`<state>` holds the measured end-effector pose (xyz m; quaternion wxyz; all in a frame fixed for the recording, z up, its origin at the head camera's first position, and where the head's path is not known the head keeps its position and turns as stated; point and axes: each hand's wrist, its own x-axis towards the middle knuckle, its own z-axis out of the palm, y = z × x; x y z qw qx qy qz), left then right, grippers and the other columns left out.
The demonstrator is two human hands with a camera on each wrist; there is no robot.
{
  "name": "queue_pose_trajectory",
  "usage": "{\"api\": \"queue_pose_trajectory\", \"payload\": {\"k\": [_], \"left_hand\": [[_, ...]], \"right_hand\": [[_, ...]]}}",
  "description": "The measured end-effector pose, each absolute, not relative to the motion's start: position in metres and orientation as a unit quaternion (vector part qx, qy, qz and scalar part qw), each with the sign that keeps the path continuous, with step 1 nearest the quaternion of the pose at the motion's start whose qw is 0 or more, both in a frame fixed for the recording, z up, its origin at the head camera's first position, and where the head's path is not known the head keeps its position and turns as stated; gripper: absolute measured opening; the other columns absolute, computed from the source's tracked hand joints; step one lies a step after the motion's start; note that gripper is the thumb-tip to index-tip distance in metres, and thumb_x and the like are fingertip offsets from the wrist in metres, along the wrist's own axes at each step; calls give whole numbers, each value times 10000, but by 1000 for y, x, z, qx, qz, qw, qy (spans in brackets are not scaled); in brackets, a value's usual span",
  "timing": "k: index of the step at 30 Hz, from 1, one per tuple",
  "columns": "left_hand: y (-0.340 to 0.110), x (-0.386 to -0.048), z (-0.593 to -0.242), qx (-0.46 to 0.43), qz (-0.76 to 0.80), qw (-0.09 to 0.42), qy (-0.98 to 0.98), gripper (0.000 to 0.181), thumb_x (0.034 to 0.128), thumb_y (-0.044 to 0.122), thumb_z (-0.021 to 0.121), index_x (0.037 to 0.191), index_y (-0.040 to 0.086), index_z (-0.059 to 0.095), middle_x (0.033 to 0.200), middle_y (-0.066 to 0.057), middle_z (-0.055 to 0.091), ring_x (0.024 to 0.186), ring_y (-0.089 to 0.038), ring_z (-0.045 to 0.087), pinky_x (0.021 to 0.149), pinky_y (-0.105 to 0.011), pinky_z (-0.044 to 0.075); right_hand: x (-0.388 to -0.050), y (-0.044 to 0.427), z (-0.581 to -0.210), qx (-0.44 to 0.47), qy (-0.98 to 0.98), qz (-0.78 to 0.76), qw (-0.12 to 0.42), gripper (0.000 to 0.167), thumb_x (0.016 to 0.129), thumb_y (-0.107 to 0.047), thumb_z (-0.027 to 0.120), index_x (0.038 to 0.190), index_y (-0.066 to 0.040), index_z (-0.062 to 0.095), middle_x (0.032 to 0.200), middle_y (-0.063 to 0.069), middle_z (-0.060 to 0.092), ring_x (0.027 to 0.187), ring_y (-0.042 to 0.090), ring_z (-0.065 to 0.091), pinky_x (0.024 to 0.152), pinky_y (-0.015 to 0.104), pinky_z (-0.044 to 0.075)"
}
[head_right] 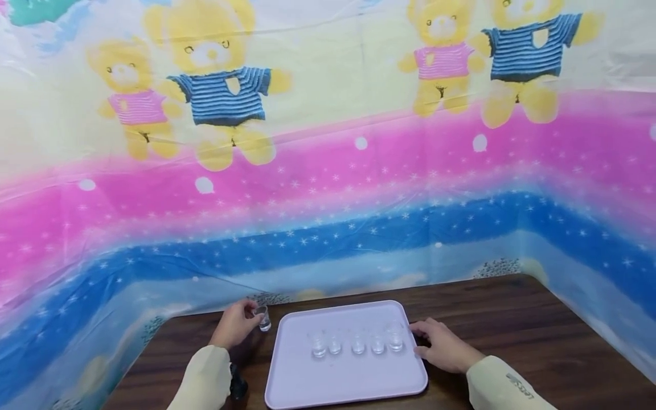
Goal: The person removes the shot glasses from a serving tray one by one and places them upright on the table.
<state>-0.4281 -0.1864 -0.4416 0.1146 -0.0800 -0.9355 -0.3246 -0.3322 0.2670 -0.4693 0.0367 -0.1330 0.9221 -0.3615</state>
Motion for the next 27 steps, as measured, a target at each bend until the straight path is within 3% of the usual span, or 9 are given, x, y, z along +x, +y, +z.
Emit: {"api": "queue_pose_trajectory", "payload": {"k": [8,13,17,23,27], "left_hand": [[-189,-431,-443,-71,-309,120,-941,298,827,153,725,1051,-12,618,951,-99,596,778,-193,552,670,-386,476],[-186,-426,-446,-99,-300,153,-936,465,828,227,730,1189,-15,567,1135,-158,525,951,-266,533,780,-455,466],[-182,-422,-441,-126,-299,188,-927,489,833,219,727,1235,-3,558,1191,-166,492,1079,-308,486,854,-494,443],[-166,-410,-428,-202,-299,196,-912,392,839,208,729,1166,36,600,1134,-105,534,1027,-281,496,815,-438,466],[-151,-400,-420,-260,-291,164,-906,357,830,237,741,1122,66,629,1046,-58,578,927,-258,523,757,-396,462]], "right_hand": [[-330,264,-467,-137,923,-358,34,418,867,-100,674,1267,-48,565,1102,69,539,1057,311,515,890,541,413],[-330,265,-467,-130,930,-344,29,408,872,-99,667,1266,-60,566,1089,54,534,1052,299,512,874,533,417],[-332,265,-471,-131,933,-334,23,400,871,-105,668,1258,-72,572,1095,43,535,1043,283,512,866,517,423],[-332,265,-472,-127,934,-333,25,407,869,-108,672,1262,-71,571,1100,43,536,1042,278,511,862,514,426],[-333,264,-471,-123,933,-338,30,411,869,-123,676,1263,-72,569,1116,52,536,1045,286,511,857,520,426]]}}
